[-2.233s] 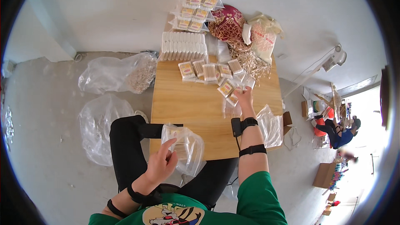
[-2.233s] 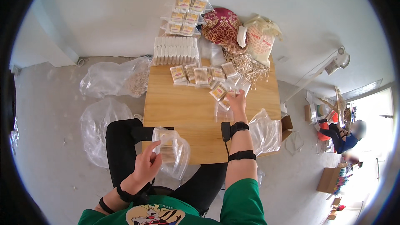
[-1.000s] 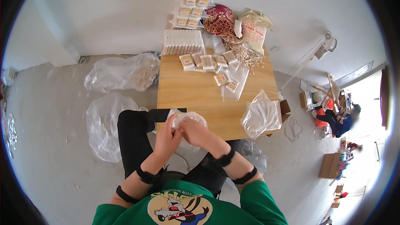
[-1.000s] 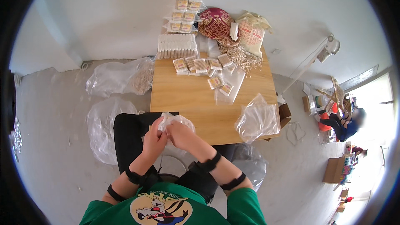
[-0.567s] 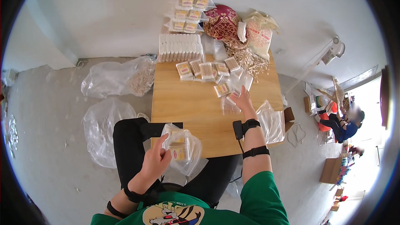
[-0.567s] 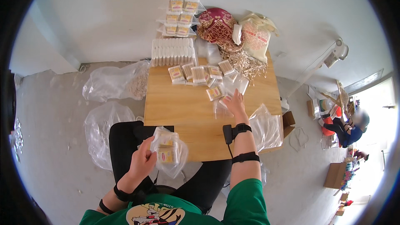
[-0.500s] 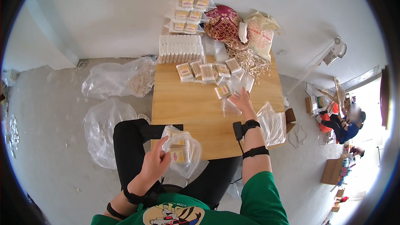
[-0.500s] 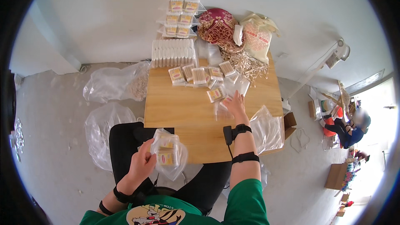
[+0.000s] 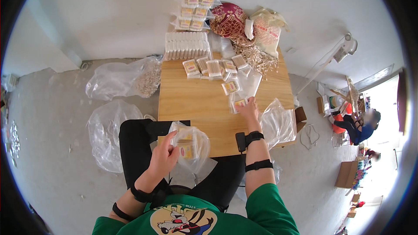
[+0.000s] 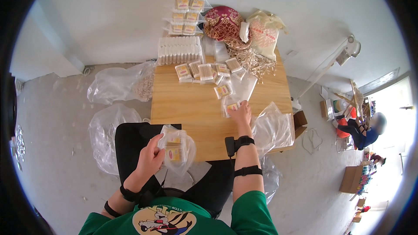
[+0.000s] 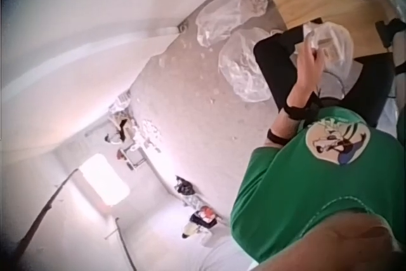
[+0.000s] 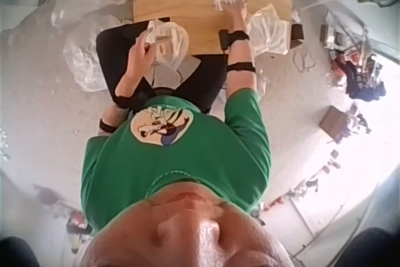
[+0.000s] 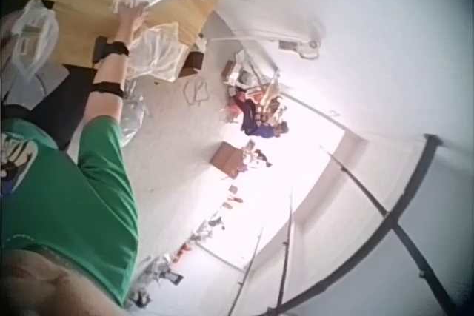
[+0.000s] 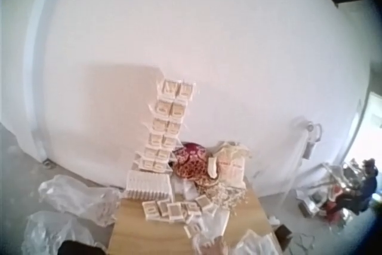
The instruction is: Placing small boxed items into a plastic sleeve or tray and then into a larger plastic bag.
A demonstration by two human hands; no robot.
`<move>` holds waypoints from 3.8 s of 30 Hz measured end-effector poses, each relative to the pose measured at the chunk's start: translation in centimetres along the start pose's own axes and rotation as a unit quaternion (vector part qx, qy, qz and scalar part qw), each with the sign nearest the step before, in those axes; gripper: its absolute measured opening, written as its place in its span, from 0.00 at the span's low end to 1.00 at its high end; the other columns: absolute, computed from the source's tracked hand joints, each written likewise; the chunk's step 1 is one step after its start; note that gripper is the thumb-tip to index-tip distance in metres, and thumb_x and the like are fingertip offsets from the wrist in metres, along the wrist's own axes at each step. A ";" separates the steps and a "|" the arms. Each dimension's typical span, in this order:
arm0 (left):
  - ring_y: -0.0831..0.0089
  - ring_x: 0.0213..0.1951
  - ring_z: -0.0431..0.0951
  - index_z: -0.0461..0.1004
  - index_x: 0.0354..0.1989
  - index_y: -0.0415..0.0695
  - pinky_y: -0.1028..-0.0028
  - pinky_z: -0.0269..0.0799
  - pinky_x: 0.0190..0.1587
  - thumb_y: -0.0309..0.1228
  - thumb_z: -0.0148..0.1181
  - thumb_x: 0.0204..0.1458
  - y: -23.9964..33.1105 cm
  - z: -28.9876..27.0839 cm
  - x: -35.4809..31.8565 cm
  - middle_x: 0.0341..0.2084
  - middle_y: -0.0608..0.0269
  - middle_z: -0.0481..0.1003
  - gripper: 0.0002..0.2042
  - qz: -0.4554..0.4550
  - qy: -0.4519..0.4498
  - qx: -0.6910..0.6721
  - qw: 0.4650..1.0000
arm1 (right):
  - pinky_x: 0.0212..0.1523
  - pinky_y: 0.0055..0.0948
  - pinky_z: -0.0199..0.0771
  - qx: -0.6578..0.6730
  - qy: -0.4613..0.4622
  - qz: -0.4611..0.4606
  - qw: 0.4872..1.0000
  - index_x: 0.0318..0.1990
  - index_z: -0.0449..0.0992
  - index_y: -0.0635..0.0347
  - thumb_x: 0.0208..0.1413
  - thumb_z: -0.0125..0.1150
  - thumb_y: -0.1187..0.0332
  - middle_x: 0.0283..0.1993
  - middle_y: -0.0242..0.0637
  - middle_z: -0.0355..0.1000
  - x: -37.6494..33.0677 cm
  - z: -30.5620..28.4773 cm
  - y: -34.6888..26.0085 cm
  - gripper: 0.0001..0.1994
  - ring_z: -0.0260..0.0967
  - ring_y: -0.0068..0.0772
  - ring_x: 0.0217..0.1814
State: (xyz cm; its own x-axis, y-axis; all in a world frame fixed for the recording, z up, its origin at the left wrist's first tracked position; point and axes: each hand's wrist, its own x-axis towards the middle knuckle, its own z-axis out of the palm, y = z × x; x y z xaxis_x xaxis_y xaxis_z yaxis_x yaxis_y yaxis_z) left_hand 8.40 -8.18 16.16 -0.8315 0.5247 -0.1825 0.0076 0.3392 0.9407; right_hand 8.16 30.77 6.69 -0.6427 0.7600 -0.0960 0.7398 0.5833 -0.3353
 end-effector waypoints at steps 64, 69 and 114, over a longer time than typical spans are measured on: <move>0.51 0.22 0.75 0.66 0.55 0.44 0.61 0.69 0.24 0.23 0.53 0.51 -1.1 0.8 0.1 0.21 0.49 0.74 0.20 0.141 0.115 0.080 0.980 | 0.48 0.37 0.70 -0.119 -0.068 -0.488 0.862 0.41 0.72 0.57 0.47 0.57 0.68 0.41 0.40 0.67 -22.0 -1.1 -14.7 0.12 0.65 0.41 0.53; 0.52 0.21 0.75 0.67 0.54 0.43 0.64 0.69 0.23 0.22 0.53 0.51 -1.1 0.3 -0.1 0.21 0.49 0.74 0.19 0.140 0.095 0.072 0.983 | 0.39 0.36 0.74 -0.020 -0.088 -0.481 0.872 0.38 0.74 0.56 0.48 0.57 0.69 0.37 0.40 0.73 -21.4 -0.3 -14.2 0.08 0.73 0.40 0.43; 0.57 0.15 0.71 0.61 0.58 0.41 0.65 0.64 0.19 0.24 0.54 0.53 -0.5 -0.2 0.5 0.13 0.53 0.69 0.23 0.063 0.074 0.061 0.993 | 0.31 0.26 0.70 0.205 -0.281 -0.296 0.890 0.44 0.71 0.61 0.51 0.61 0.75 0.37 0.35 0.72 -16.9 -9.4 -12.4 0.12 0.72 0.28 0.31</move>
State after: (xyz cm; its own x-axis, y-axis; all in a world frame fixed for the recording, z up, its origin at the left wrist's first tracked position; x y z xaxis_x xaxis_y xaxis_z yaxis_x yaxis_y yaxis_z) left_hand 7.88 -8.28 15.66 -0.8925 0.4508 -0.0122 0.1766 0.3743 0.9103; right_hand 11.75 13.34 21.26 -0.9790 0.0237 -0.2026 0.1770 0.5927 -0.7858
